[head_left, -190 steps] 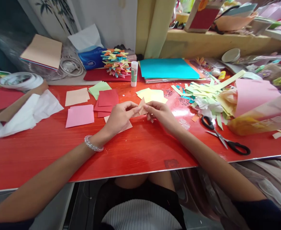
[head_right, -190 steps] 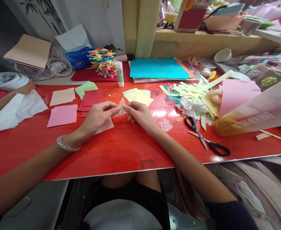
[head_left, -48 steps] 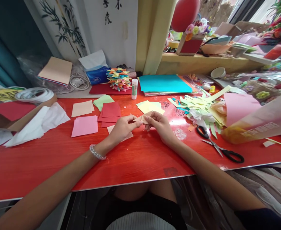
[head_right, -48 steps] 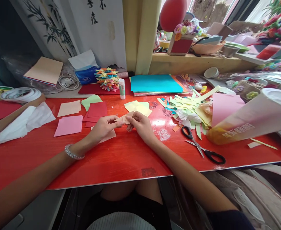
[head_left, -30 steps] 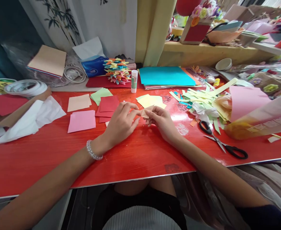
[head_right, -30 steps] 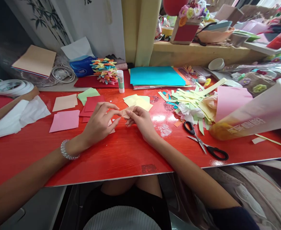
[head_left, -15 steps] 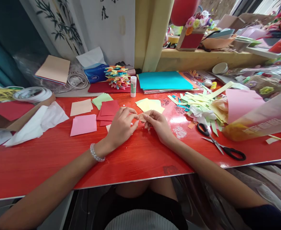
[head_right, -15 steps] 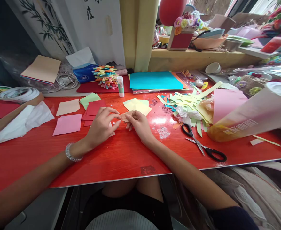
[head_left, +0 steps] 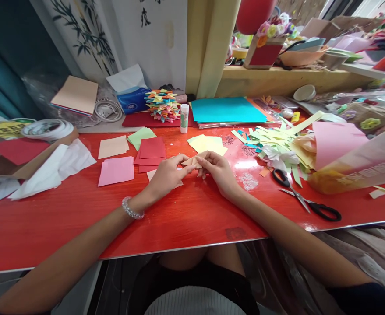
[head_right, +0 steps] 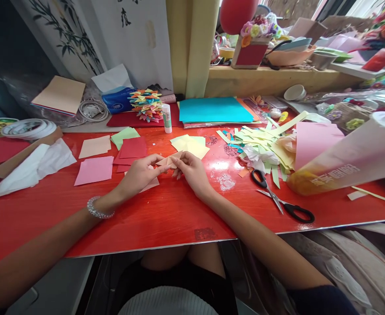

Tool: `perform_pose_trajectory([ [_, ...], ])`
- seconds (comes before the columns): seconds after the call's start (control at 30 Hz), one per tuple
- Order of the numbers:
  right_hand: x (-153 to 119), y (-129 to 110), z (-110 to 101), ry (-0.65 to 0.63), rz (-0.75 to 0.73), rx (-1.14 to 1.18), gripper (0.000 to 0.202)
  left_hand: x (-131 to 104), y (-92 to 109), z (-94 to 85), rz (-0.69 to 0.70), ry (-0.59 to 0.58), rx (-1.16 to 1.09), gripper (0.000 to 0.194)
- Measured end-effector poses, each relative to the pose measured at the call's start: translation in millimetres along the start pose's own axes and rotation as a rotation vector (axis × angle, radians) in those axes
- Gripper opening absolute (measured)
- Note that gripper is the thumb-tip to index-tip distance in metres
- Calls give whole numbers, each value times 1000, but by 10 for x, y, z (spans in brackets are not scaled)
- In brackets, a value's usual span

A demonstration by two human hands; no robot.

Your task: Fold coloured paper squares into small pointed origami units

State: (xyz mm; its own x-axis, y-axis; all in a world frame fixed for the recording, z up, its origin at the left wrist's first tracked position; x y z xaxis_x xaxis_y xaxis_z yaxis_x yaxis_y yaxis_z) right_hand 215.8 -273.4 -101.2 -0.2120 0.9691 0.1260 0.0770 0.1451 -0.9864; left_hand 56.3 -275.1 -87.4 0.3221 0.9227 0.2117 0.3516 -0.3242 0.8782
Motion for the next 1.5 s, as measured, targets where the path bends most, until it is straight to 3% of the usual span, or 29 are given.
perform_pose_trajectory([
  [0.3,3,15,2,-21,-38,10,22,16,-35,-14,-125,-42,-257,28],
  [0.63,16,27,-2,-13,-43,-60,27,23,-45,7,-128,-4,-151,26],
  [1.13,47,12,0,-39,9,-29,29,61,-107,38,-218,5,-338,28],
  [1.23,71,11,10,-36,-5,12,31,51,-92,36,-169,21,-273,28],
  [1.5,102,30,1,36,17,126,31,22,-13,45,126,229,122,19],
])
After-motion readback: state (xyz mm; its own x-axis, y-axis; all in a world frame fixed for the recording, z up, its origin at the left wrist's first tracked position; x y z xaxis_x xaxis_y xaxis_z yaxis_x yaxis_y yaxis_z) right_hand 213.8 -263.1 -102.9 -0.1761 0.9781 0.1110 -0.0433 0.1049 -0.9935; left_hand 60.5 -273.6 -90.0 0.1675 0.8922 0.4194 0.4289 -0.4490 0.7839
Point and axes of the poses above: each hand's wrist, its own x-axis towards the middle knuckle, its own z-axis out of the palm, y = z × x, the point moved 1 cm from there along x, towards the middle knuckle, and after that the axes turned 11 degrees about -x, right-handed, at the moved point
